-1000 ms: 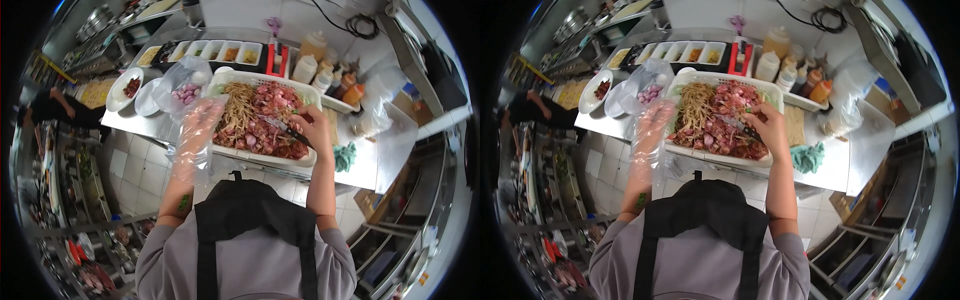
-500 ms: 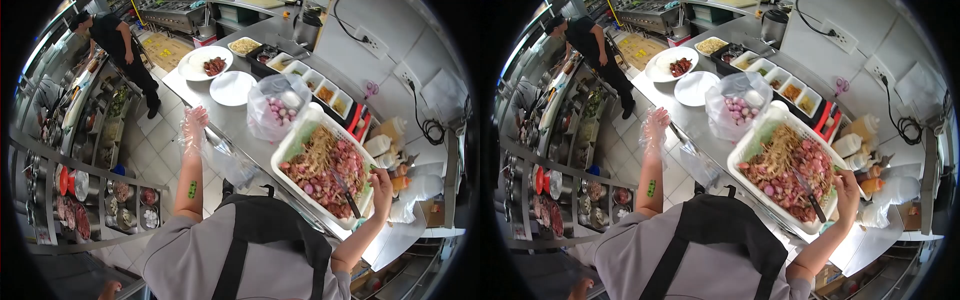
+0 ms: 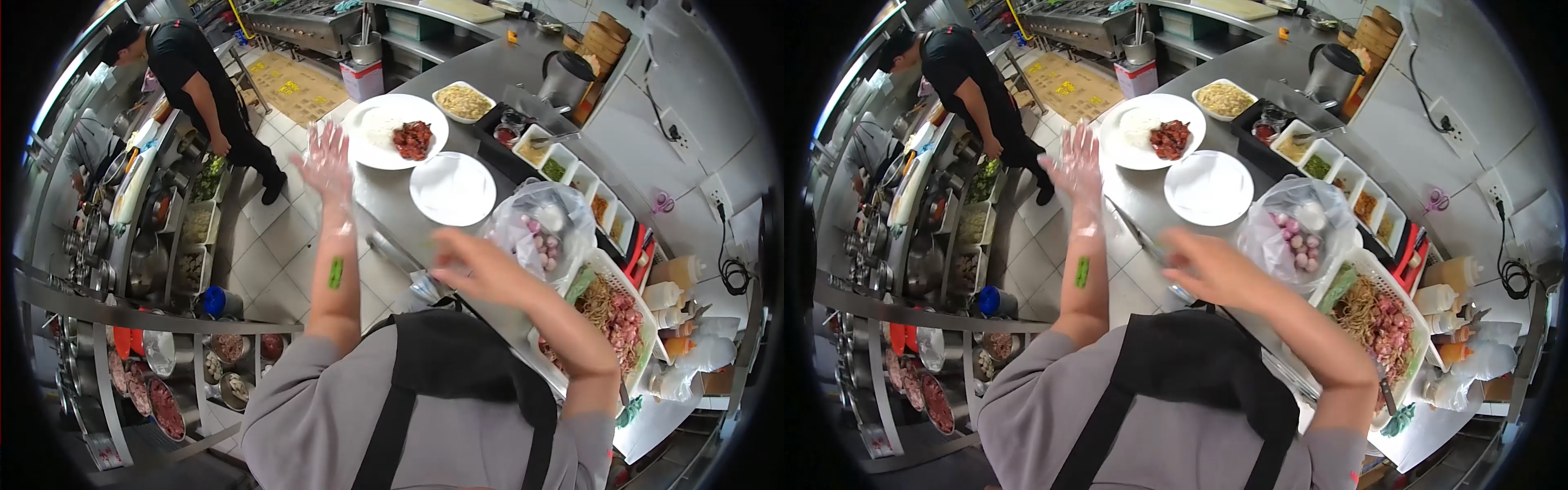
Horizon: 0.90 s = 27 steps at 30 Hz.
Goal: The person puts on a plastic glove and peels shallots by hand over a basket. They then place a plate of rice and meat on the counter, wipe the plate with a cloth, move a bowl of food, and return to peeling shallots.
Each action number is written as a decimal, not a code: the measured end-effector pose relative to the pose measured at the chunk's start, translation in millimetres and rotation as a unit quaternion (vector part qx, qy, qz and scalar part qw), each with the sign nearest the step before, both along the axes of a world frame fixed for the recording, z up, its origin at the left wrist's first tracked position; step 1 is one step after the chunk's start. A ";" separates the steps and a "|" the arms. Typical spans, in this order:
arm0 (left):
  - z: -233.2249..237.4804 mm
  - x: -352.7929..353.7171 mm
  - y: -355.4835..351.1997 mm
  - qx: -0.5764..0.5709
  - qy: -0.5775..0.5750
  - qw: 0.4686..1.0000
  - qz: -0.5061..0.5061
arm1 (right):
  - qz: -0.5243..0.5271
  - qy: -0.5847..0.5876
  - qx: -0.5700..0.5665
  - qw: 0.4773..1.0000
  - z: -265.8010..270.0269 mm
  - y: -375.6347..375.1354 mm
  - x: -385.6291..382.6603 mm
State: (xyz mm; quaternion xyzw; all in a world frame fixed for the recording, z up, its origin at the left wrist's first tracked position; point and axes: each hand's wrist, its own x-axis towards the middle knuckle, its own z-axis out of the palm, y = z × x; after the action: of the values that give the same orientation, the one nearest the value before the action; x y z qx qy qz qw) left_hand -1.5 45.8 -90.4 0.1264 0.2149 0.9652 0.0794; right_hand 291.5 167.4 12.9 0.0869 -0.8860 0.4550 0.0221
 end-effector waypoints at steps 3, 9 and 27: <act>7.7 -50.8 25.8 -0.008 -0.044 0.992 0.121 | 0.175 0.078 -0.075 0.979 -38.0 -61.9 -82.9; -23.3 -112.6 12.2 -0.014 -0.143 0.974 0.172 | 0.136 0.210 -0.095 0.964 -44.5 -97.9 -142.3; -74.3 -37.6 43.7 -0.427 -0.186 0.880 -0.096 | -0.031 0.027 -0.084 0.996 -11.9 13.8 -144.0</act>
State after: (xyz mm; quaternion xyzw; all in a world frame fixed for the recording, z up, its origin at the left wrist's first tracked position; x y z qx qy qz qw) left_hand -39.1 89.5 -164.8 -0.0813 0.5746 0.7730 0.2562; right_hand 147.4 181.2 1.0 0.0691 -0.8462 0.5241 0.0675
